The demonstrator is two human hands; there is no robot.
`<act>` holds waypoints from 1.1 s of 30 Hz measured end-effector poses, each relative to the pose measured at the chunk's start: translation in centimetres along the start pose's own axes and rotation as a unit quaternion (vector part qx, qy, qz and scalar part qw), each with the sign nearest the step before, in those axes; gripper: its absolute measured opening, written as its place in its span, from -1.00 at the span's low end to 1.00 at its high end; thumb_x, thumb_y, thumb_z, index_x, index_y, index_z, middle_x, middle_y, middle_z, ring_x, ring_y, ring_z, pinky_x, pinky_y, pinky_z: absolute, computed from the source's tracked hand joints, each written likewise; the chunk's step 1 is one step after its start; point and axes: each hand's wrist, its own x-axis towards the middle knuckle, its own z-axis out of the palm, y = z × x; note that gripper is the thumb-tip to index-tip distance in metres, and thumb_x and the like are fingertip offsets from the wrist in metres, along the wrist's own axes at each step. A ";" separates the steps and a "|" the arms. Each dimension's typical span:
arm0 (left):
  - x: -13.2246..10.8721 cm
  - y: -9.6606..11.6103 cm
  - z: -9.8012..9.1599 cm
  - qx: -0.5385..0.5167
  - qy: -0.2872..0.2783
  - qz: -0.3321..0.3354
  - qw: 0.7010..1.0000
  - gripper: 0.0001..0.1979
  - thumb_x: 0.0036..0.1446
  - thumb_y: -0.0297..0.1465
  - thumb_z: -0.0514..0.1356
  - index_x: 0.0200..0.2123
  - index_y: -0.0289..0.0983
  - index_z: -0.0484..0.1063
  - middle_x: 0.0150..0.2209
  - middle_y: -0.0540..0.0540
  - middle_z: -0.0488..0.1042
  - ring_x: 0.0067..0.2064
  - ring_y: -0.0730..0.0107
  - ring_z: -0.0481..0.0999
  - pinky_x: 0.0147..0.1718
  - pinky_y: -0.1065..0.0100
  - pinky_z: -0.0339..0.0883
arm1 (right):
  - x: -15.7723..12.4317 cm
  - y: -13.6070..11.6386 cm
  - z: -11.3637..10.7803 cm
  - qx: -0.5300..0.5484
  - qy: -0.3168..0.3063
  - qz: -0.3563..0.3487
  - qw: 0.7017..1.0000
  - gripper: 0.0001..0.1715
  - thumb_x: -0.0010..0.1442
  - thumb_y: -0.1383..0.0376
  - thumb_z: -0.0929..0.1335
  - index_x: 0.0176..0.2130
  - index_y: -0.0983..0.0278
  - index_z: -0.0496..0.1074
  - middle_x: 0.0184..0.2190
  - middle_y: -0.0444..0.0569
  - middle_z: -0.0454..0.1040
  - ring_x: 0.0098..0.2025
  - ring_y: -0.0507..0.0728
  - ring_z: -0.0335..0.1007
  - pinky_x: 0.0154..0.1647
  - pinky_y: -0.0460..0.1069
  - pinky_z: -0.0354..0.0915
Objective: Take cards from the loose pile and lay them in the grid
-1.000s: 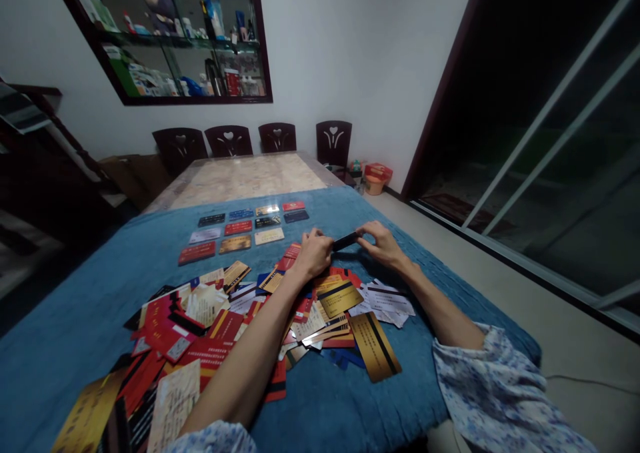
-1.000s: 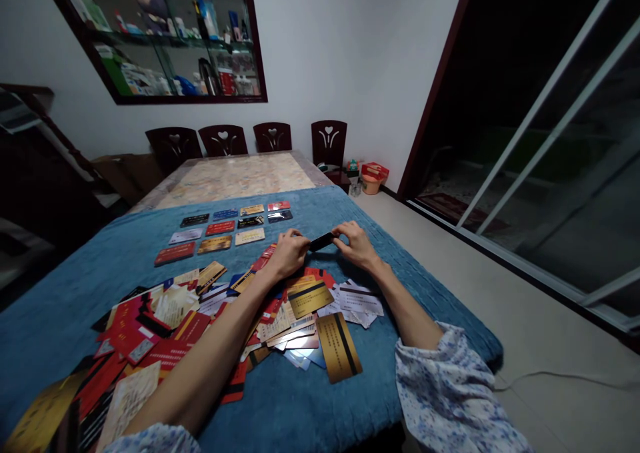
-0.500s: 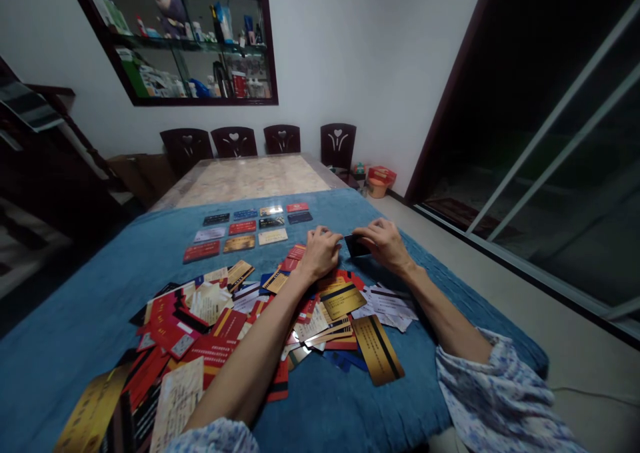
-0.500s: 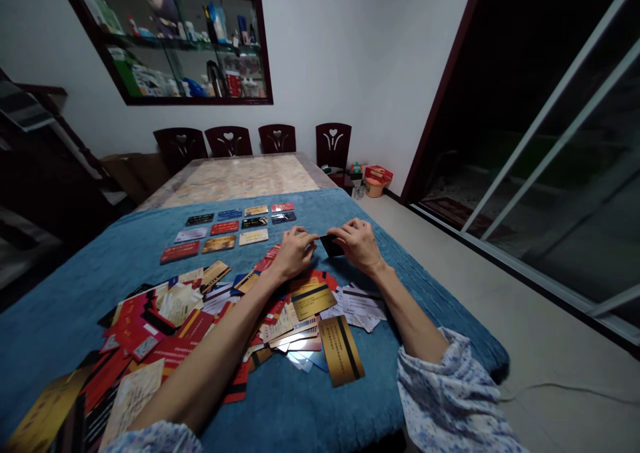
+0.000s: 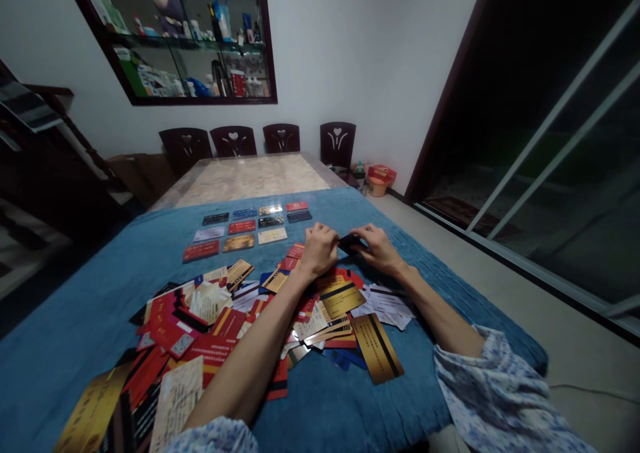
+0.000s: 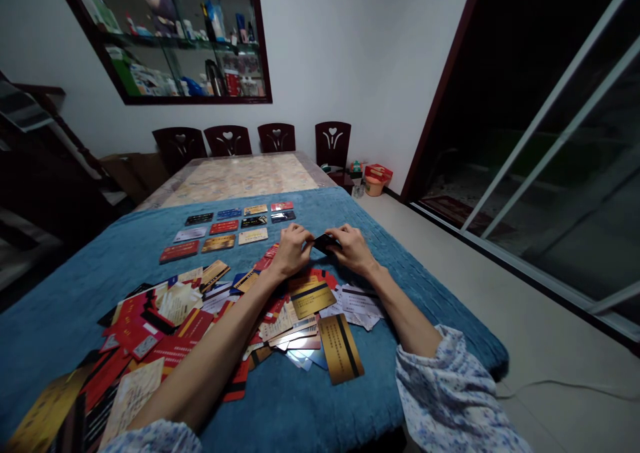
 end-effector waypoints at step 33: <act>-0.7 -0.4 0.7 0.080 -0.078 0.037 0.993 -0.66 0.18 -0.60 0.04 -0.01 -0.25 0.38 -0.06 -0.22 0.53 0.03 0.09 0.35 -0.03 0.13 0.22 | -0.6 0.9 0.1 -0.017 -0.028 0.025 0.999 -0.69 0.13 0.43 0.35 -0.09 0.22 0.41 -0.24 0.02 0.53 -0.17 0.20 0.37 -0.14 0.03 0.21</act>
